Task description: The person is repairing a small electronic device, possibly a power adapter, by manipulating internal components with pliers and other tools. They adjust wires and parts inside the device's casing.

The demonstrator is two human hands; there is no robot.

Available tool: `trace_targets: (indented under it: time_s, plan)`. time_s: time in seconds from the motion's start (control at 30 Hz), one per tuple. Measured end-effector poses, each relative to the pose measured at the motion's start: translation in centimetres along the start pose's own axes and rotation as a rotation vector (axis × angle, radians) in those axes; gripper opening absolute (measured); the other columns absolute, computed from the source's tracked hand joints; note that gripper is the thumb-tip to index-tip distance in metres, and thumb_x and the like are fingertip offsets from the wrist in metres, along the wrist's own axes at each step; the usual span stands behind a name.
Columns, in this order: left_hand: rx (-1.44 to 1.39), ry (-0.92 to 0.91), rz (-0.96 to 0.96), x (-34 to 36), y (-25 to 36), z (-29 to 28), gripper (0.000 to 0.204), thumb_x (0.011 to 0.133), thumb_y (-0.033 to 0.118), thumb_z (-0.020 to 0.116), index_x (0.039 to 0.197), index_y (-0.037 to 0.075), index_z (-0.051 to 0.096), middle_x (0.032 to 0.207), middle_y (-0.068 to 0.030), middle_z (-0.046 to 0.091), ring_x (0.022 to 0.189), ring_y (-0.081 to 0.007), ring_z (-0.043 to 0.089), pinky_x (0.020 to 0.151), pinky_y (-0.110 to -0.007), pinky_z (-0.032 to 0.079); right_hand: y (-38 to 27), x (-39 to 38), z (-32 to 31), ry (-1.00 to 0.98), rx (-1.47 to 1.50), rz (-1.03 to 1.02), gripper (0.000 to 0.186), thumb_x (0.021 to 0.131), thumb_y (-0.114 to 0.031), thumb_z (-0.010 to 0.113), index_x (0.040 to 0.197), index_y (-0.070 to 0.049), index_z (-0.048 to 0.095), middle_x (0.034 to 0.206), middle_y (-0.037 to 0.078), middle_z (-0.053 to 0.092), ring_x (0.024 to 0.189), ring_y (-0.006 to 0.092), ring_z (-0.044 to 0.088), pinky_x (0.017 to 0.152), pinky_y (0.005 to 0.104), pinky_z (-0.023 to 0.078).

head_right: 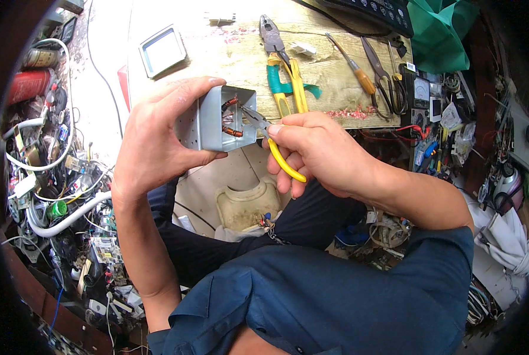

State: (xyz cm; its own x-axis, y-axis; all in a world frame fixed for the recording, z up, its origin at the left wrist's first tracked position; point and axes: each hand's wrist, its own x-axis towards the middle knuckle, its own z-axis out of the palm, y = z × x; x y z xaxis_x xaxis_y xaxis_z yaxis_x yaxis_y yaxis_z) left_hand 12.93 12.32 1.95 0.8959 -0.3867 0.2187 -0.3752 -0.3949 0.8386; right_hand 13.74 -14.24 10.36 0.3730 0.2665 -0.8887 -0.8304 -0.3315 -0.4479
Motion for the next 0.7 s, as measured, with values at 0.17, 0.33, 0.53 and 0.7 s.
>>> trace_targets:
  time_s: [0.17,0.33,0.53,0.7]
  plan:
    - [-0.005,-0.011,-0.004,0.03,0.1,-0.01,0.085,0.061,0.006,0.098,0.142,0.005,0.072,0.131,-0.0181,0.079,0.121,-0.0373,0.076,0.106,-0.043,0.06,0.74,0.34,-0.3,-0.018,0.001,-0.03,0.034,0.118,-0.023,0.05,0.117,0.009,0.064,0.084,0.017,0.073,0.06,0.0216,0.073,0.046,0.0311,0.057]
    - [-0.016,-0.025,-0.009,0.01,0.14,-0.03,0.083,0.062,0.004,0.097,0.141,0.005,0.072,0.132,-0.0183,0.078,0.121,-0.0371,0.076,0.106,-0.043,0.06,0.97,0.36,-0.28,-0.01,0.004,-0.025,0.035,0.118,-0.023,0.05,0.116,0.009,0.064,0.082,0.017,0.072,0.059,0.0211,0.072,0.045,0.0306,0.056]
    - [-0.031,-0.026,-0.008,0.04,0.23,0.02,0.081,0.062,0.003,0.096,0.14,0.004,0.072,0.131,-0.0184,0.078,0.121,-0.0372,0.076,0.106,-0.044,0.06,1.14,0.34,-0.15,0.0,0.037,-0.027,0.035,0.118,-0.024,0.05,0.116,0.009,0.063,0.081,0.016,0.072,0.057,0.0207,0.071,0.046,0.0305,0.056]
    - [-0.029,-0.03,-0.017,-0.06,0.2,0.05,0.081,0.063,0.001,0.095,0.14,0.003,0.072,0.131,-0.0185,0.078,0.12,-0.0374,0.077,0.105,-0.043,0.06,1.2,0.31,-0.02,-0.006,0.079,-0.033,0.035,0.117,-0.024,0.05,0.112,0.007,0.064,0.082,0.017,0.072,0.058,0.0208,0.071,0.047,0.0307,0.056]
